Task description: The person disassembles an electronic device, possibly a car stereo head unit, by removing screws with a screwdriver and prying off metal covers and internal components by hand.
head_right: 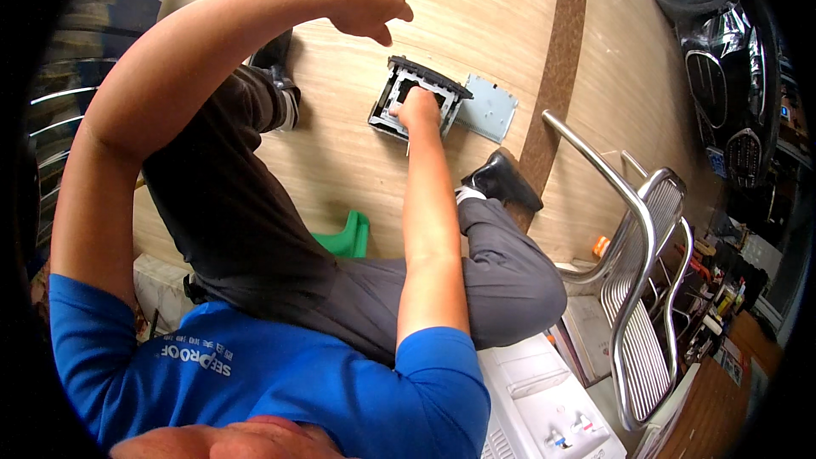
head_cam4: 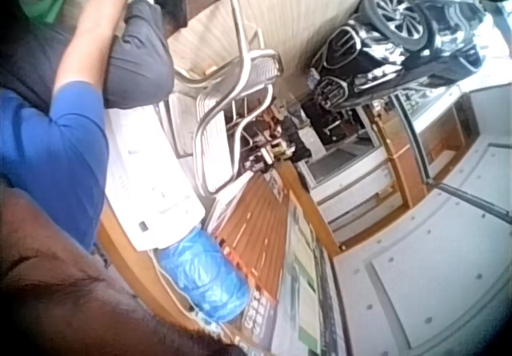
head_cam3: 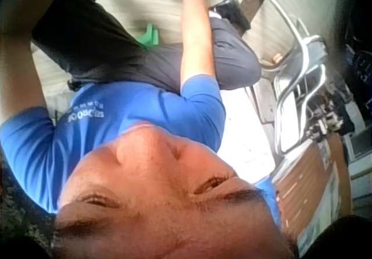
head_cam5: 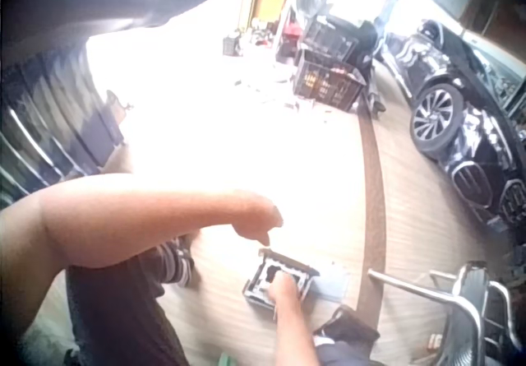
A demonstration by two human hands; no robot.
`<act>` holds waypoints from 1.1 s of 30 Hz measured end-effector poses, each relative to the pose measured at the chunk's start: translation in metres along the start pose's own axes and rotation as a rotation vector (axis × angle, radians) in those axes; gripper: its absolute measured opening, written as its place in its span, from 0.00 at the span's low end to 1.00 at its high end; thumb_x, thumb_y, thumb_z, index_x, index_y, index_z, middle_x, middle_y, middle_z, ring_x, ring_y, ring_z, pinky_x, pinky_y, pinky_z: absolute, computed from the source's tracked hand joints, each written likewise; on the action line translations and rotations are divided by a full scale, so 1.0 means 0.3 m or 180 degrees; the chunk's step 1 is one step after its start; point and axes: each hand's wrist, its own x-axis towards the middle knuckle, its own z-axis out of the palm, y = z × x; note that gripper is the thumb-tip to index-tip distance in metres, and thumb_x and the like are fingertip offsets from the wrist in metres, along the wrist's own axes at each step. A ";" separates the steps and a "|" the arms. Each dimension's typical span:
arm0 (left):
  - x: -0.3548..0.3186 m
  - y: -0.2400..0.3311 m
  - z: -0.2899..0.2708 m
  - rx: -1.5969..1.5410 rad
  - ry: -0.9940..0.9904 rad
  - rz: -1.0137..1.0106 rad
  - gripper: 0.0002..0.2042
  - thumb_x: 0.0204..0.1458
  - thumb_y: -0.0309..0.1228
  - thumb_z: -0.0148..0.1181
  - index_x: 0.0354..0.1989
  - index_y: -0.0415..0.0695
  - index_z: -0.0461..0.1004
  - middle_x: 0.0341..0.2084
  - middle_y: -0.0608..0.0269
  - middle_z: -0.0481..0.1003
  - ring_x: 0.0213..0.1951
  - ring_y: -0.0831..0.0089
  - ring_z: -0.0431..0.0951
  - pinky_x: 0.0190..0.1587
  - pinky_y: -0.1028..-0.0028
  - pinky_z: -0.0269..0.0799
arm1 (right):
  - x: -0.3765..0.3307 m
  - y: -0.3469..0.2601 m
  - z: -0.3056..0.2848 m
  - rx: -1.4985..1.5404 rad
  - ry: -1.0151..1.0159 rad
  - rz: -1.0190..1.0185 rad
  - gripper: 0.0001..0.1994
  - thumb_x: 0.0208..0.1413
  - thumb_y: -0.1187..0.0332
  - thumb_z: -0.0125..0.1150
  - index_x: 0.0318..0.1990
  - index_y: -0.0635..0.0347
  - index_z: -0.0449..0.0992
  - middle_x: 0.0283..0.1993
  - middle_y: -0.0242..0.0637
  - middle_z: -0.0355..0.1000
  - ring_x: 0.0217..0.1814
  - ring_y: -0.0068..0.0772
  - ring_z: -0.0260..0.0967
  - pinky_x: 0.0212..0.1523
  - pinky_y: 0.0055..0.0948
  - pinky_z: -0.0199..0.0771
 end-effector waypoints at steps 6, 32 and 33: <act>0.001 0.014 -0.002 0.0171 0.0165 0.0138 0.20 0.53 0.37 0.62 0.51 0.39 0.71 0.39 0.47 0.77 0.44 0.51 0.76 0.48 0.58 0.70 | -0.017 0.061 0.064 -0.0175 -0.0165 -0.0572 0.30 0.31 0.57 0.79 0.41 0.68 0.76 0.44 0.55 0.75 0.49 0.52 0.72 0.50 0.40 0.72; 0.053 -0.036 0.053 0.0343 0.0096 0.0408 0.23 0.51 0.41 0.62 0.50 0.37 0.73 0.42 0.45 0.76 0.47 0.50 0.75 0.50 0.59 0.71 | -0.096 0.001 0.053 -0.0492 0.0020 -0.0734 0.34 0.30 0.62 0.81 0.45 0.69 0.69 0.50 0.56 0.71 0.51 0.54 0.72 0.49 0.43 0.74; 0.053 -0.043 0.063 0.0348 0.0211 0.0413 0.23 0.51 0.42 0.62 0.50 0.37 0.73 0.43 0.45 0.76 0.48 0.50 0.75 0.51 0.59 0.70 | -0.092 -0.003 0.047 -0.0485 0.0025 -0.0737 0.34 0.30 0.62 0.81 0.45 0.69 0.69 0.50 0.56 0.71 0.51 0.54 0.72 0.49 0.43 0.74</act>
